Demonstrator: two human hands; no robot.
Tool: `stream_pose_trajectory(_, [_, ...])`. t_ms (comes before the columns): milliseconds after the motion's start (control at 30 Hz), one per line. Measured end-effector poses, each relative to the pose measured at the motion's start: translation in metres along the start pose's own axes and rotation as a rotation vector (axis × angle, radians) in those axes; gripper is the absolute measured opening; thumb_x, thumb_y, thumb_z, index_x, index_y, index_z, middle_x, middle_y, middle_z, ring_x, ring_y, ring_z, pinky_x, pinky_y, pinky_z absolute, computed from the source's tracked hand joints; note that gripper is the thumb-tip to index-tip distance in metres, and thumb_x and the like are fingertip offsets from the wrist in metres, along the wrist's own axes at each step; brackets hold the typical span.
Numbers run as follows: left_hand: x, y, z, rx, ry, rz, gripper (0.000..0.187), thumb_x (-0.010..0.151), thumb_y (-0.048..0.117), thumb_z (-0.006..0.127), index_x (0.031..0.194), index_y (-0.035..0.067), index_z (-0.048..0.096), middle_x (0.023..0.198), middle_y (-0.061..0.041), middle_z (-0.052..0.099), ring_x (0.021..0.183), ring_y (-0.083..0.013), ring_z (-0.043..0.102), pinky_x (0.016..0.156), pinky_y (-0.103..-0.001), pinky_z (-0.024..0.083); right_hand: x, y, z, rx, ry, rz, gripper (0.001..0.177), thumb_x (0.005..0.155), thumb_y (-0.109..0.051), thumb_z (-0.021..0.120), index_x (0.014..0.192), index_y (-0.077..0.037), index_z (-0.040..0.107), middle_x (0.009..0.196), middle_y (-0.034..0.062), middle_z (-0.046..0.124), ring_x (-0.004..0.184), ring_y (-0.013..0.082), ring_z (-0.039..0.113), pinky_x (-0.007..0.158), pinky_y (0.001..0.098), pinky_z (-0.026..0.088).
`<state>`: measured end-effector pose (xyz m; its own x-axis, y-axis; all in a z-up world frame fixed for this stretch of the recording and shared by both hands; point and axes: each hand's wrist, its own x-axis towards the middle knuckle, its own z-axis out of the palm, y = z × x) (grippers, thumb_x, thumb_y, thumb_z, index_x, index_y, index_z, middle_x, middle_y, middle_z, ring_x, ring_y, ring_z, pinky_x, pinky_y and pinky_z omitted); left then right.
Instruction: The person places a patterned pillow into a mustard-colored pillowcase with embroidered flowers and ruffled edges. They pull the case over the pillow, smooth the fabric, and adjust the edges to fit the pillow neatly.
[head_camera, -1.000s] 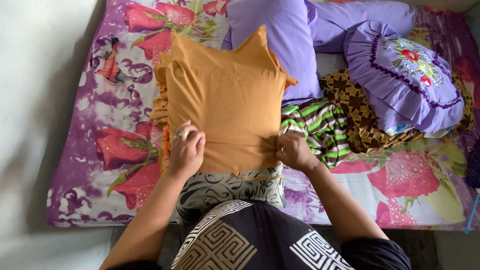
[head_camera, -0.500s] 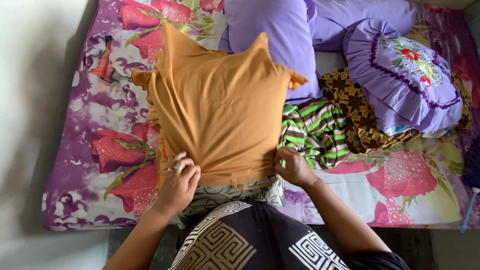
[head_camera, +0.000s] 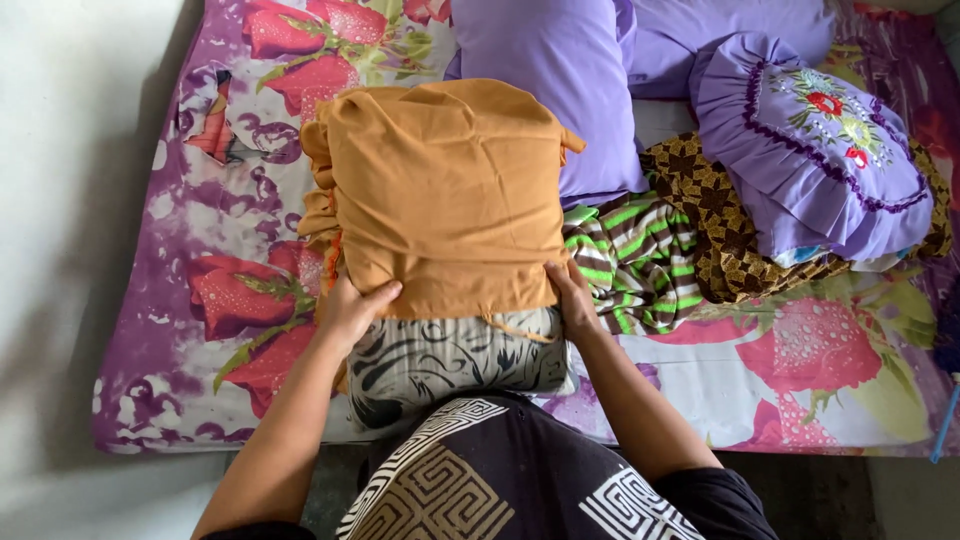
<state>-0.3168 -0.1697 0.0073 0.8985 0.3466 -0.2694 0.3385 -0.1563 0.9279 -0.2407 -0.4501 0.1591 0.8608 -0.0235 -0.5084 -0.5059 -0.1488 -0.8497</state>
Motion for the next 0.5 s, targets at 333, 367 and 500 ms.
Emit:
stream_pose_trajectory(333, [0.074, 0.075, -0.017, -0.029, 0.050, 0.214, 0.083, 0.083, 0.036, 0.085, 0.150, 0.007, 0.045, 0.142, -0.020, 0.060, 0.134, -0.0343, 0.055, 0.109, -0.052, 0.044, 0.168, 0.033, 0.010, 0.067, -0.079, -0.390, 0.063, 0.096, -0.031, 0.075, 0.150, -0.012, 0.050, 0.130, 0.0233, 0.064, 0.119, 0.0328, 0.063, 0.103, 0.0498, 0.051])
stream_pose_trajectory(367, [0.075, 0.080, -0.021, -0.002, 0.029, 0.154, 0.097, 0.078, 0.034, 0.085, 0.156, 0.005, 0.034, 0.150, -0.023, 0.051, 0.139, -0.0360, 0.049, 0.115, -0.053, 0.038, 0.186, 0.034, 0.008, -0.212, -0.076, -0.362, 0.059, 0.098, -0.040, 0.070, 0.146, -0.012, 0.050, 0.131, 0.0253, 0.063, 0.124, 0.0389, 0.059, 0.105, 0.0532, 0.048])
stream_pose_trajectory(500, [0.023, 0.138, -0.029, 0.114, -0.001, 0.004, 0.105, 0.071, 0.017, 0.059, 0.167, 0.013, 0.017, 0.159, -0.033, 0.035, 0.137, -0.0520, 0.046, 0.108, -0.058, 0.038, 0.215, 0.061, -0.001, -0.500, 0.139, -0.854, 0.063, 0.094, -0.022, 0.073, 0.147, 0.001, 0.049, 0.145, 0.0358, 0.046, 0.133, 0.0546, 0.047, 0.109, 0.0607, 0.044])
